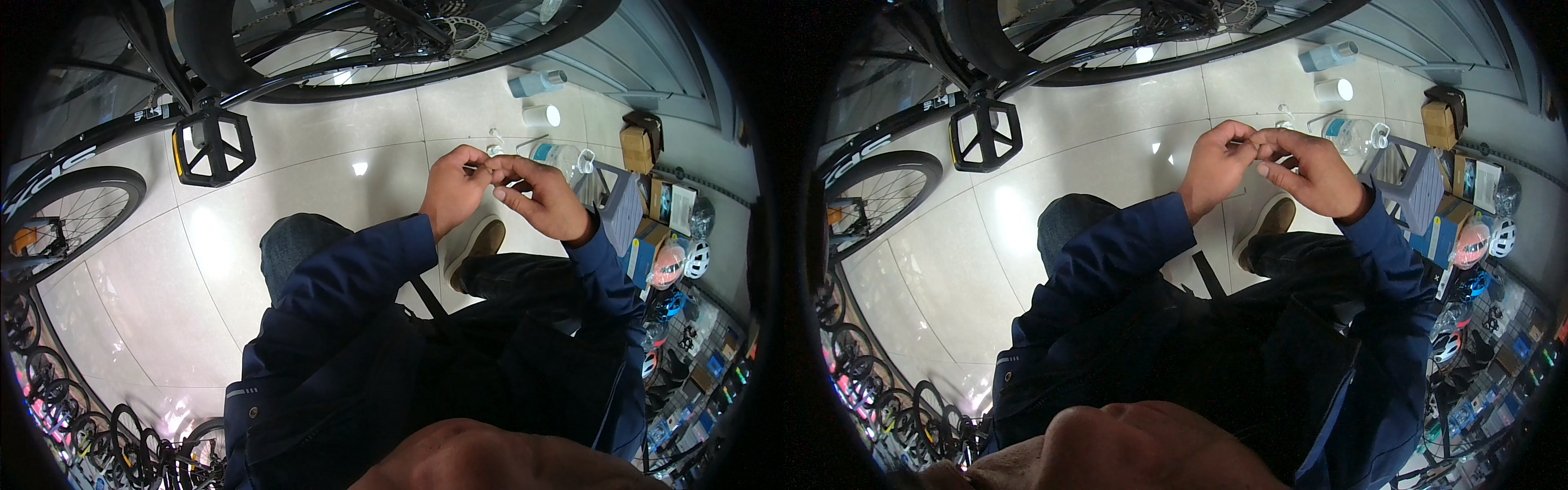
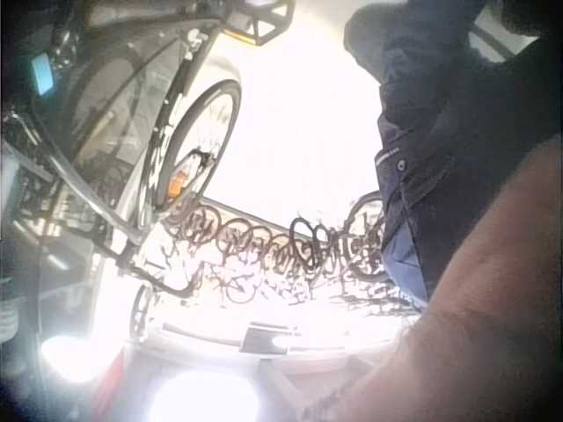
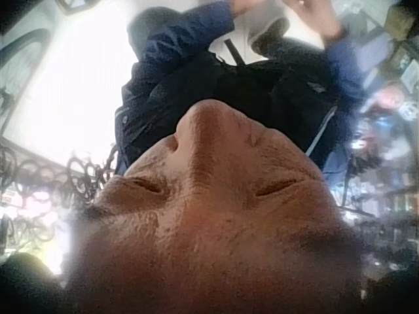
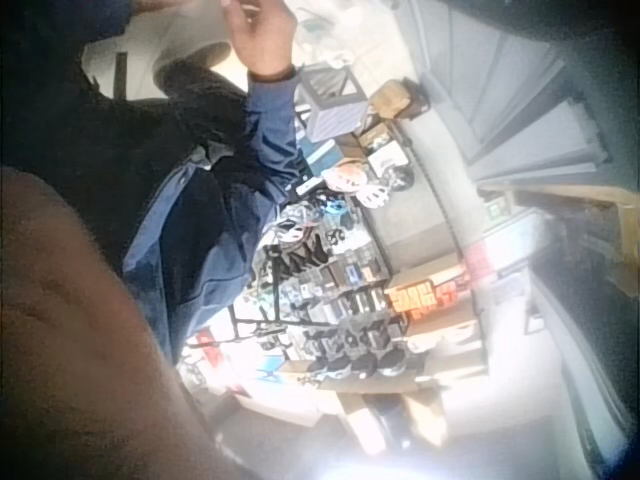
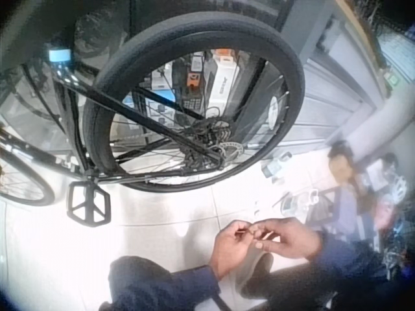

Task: The person prepares a syringe by drawing lubricant from a bottle, then applies the lubricant to the bicycle chain while rotating the rear wheel. The person also briefly handles the handlebar area.

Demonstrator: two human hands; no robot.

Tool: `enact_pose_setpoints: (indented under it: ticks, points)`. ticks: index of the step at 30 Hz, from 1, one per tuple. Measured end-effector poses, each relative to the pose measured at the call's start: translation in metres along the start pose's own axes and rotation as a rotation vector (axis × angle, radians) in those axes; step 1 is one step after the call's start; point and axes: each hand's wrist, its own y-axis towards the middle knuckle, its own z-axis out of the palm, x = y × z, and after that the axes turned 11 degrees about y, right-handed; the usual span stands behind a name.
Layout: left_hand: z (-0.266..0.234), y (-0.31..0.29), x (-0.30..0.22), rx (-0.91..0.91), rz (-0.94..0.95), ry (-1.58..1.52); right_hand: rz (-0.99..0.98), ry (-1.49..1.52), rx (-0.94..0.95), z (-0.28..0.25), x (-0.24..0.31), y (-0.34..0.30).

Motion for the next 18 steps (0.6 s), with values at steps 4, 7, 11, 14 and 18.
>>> enact_pose_setpoints:
  ticks: [4, 7, 11, 14, 18]
  points:
    - [-0.0001, -0.0001, -0.0005, -0.002, -0.008, 0.009, 0.011, 0.005, 0.002, 0.0003, 0.0013, 0.0]
    - [0.0001, -0.0008, 0.0, 0.003, -0.011, -0.031, 0.019, 0.004, 0.0, 0.0004, 0.0027, -0.0003]
    - [0.0, 0.0, 0.0002, 0.002, -0.006, -0.001, 0.012, -0.01, 0.0, 0.0005, 0.0033, -0.0008]
    - [0.0002, -0.0008, 0.0, 0.0, -0.011, 0.009, 0.013, -0.009, 0.004, 0.0005, 0.0024, -0.0012]
    - [-0.0002, -0.0012, -0.0003, -0.003, -0.005, 0.033, 0.004, -0.011, 0.006, 0.0003, 0.0009, -0.0017]
